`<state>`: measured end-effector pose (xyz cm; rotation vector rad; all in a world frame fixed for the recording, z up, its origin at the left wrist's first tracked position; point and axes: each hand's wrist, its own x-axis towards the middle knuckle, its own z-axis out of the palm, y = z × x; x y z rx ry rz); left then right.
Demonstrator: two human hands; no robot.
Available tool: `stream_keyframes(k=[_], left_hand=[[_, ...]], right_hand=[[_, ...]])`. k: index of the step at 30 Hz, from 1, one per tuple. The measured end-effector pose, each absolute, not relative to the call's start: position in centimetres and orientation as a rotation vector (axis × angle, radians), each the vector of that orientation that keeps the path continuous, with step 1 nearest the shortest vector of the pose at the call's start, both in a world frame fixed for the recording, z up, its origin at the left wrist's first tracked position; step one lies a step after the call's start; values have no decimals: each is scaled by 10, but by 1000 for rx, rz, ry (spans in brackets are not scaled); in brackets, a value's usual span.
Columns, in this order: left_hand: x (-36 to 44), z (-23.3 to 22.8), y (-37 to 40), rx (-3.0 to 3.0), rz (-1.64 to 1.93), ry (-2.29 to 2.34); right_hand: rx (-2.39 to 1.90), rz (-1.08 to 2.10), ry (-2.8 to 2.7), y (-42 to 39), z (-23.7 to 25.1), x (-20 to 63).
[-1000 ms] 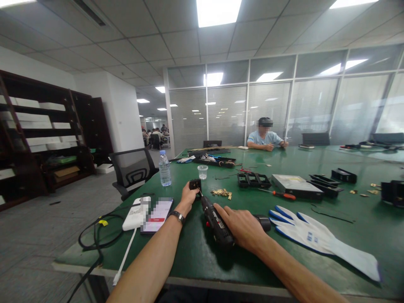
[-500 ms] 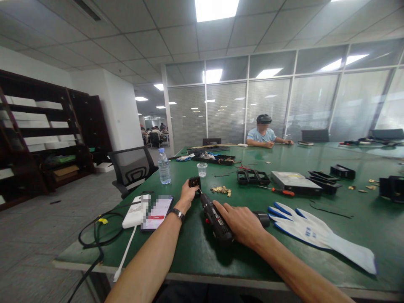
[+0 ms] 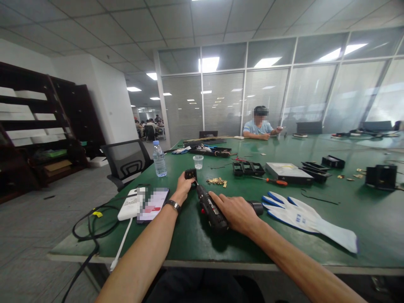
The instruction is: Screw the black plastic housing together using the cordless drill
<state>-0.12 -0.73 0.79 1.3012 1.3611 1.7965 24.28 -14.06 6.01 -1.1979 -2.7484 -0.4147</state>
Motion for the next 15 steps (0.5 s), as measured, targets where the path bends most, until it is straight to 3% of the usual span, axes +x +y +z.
stream_keyframes(k=[15], left_hand=[[-1,9,-7,1275,1783,1365]], right_hand=[[-1202,-417,-2748,-142,62,243]])
